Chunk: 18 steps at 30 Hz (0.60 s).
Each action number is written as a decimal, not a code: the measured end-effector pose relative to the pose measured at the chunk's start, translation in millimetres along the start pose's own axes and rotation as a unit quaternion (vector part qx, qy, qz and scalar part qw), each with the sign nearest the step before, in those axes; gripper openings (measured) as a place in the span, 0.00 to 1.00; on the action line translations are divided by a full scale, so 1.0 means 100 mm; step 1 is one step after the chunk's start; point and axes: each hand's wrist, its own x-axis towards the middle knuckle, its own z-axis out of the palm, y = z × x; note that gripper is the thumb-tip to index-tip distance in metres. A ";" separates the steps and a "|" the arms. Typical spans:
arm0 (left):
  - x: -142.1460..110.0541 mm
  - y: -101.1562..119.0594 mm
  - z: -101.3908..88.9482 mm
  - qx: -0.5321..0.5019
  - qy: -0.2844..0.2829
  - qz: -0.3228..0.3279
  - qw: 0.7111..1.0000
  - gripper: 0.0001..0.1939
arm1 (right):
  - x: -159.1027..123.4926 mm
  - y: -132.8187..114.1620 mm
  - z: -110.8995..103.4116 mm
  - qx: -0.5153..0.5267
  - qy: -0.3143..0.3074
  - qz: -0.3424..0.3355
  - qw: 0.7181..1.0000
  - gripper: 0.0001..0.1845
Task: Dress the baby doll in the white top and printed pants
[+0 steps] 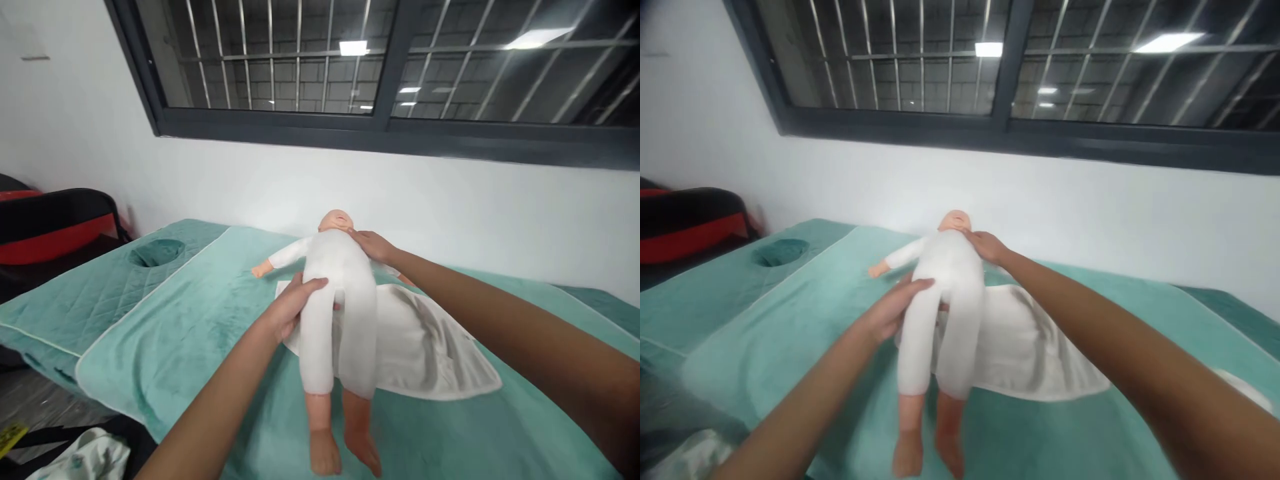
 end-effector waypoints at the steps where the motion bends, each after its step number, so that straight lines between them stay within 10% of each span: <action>1: -0.02 -0.10 0.20 -0.005 -0.004 -0.004 1.000 0.34 | -0.18 0.14 -0.13 -0.009 0.013 0.006 1.000 0.46; 8: -0.04 -0.83 1.10 -0.014 -0.021 -0.051 0.998 0.32 | -1.05 1.02 -0.52 -0.078 0.050 0.038 0.995 0.41; 18: 0.12 -1.22 1.06 0.045 0.010 -0.062 0.997 0.29 | -1.17 1.43 -0.34 -0.134 0.060 0.015 0.989 0.31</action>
